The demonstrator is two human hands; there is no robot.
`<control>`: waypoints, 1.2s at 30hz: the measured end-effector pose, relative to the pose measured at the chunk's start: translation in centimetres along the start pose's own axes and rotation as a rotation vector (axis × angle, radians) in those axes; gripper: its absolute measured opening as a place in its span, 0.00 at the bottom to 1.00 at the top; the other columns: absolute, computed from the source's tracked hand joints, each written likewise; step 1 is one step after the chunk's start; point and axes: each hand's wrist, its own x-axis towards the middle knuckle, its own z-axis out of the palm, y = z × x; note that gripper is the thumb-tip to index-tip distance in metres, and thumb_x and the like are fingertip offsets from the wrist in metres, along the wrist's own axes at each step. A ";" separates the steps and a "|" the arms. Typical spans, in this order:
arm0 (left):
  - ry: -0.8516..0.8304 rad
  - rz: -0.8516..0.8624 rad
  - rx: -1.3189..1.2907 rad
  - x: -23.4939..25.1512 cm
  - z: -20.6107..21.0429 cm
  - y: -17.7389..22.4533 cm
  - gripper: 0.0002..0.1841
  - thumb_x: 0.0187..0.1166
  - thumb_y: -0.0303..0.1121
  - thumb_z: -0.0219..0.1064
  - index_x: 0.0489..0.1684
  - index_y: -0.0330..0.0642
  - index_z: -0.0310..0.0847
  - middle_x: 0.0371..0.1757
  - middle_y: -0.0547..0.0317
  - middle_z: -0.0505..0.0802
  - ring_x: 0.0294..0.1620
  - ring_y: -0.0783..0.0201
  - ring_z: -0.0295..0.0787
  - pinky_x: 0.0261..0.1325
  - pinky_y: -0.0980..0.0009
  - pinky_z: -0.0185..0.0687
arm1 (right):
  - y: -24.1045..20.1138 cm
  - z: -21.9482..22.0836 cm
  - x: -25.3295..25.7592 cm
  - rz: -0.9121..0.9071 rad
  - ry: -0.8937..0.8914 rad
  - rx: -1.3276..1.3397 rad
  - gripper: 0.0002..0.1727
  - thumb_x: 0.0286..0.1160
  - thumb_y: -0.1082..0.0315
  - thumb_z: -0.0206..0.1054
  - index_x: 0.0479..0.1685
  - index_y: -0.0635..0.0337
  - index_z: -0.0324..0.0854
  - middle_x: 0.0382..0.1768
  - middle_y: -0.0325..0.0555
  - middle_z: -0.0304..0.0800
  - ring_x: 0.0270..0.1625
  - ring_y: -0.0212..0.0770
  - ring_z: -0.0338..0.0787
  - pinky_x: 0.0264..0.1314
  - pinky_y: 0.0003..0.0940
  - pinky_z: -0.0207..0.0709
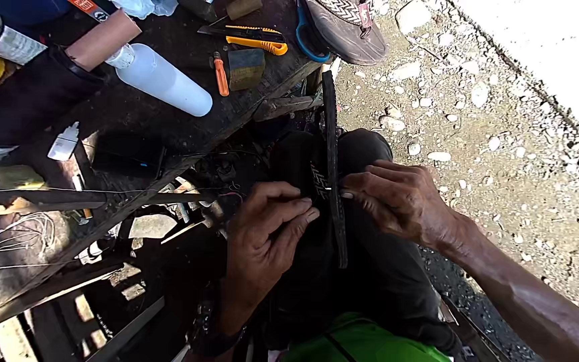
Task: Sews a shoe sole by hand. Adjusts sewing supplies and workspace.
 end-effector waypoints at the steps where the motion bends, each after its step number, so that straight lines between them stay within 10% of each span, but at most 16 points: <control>1: -0.027 0.040 0.000 -0.3 -0.2 0.6 0.05 0.74 0.33 0.78 0.40 0.45 0.94 0.56 0.59 0.90 0.54 0.72 0.87 0.55 0.79 0.86 | 0.0 0.0 0.1 0.002 0.001 0.000 0.15 0.89 0.56 0.61 0.48 0.50 0.93 0.29 0.36 0.89 0.31 0.34 0.85 0.29 0.31 0.73; 4: -0.246 0.087 -0.227 -1.3 -0.5 2.2 0.04 0.72 0.33 0.76 0.35 0.48 0.86 0.67 0.60 0.85 0.71 0.67 0.80 0.70 0.72 0.81 | -0.1 0.1 0.0 0.004 0.006 0.011 0.15 0.89 0.56 0.60 0.48 0.50 0.93 0.29 0.36 0.89 0.31 0.34 0.85 0.29 0.31 0.72; 7: -0.443 -0.022 -0.605 -2.6 0.0 2.3 0.06 0.73 0.28 0.75 0.38 0.44 0.82 0.54 0.56 0.87 0.58 0.66 0.86 0.59 0.72 0.86 | -0.2 0.1 -0.1 0.013 0.011 0.013 0.15 0.88 0.56 0.61 0.48 0.50 0.93 0.30 0.36 0.90 0.32 0.34 0.85 0.30 0.31 0.73; 12: -0.304 -0.409 -0.923 -3.9 1.2 1.4 0.04 0.79 0.27 0.72 0.44 0.40 0.89 0.48 0.56 0.90 0.48 0.67 0.89 0.52 0.72 0.89 | -0.5 0.1 -0.1 0.024 0.020 -0.022 0.15 0.88 0.56 0.60 0.47 0.49 0.93 0.29 0.35 0.89 0.32 0.34 0.85 0.28 0.31 0.72; 18: 0.022 -0.406 -0.560 0.5 1.9 0.3 0.07 0.81 0.25 0.68 0.48 0.33 0.90 0.49 0.51 0.93 0.46 0.60 0.92 0.56 0.63 0.91 | -0.8 0.2 -0.1 -0.008 0.030 -0.066 0.15 0.88 0.57 0.60 0.46 0.49 0.94 0.28 0.35 0.89 0.30 0.35 0.83 0.26 0.31 0.70; 25: -0.149 -0.363 -0.301 1.1 1.6 1.1 0.14 0.80 0.25 0.70 0.61 0.31 0.84 0.42 0.55 0.93 0.37 0.64 0.91 0.40 0.71 0.91 | -1.1 0.0 -0.2 0.027 0.015 -0.092 0.15 0.88 0.56 0.60 0.48 0.48 0.93 0.30 0.34 0.90 0.32 0.35 0.85 0.27 0.31 0.71; 36: -0.188 -0.408 -0.252 1.4 0.9 1.5 0.08 0.83 0.27 0.65 0.50 0.35 0.89 0.42 0.59 0.91 0.34 0.70 0.85 0.35 0.78 0.83 | -1.8 0.8 0.0 0.029 -0.033 -0.255 0.20 0.91 0.53 0.54 0.37 0.53 0.85 0.19 0.37 0.79 0.23 0.41 0.81 0.19 0.35 0.66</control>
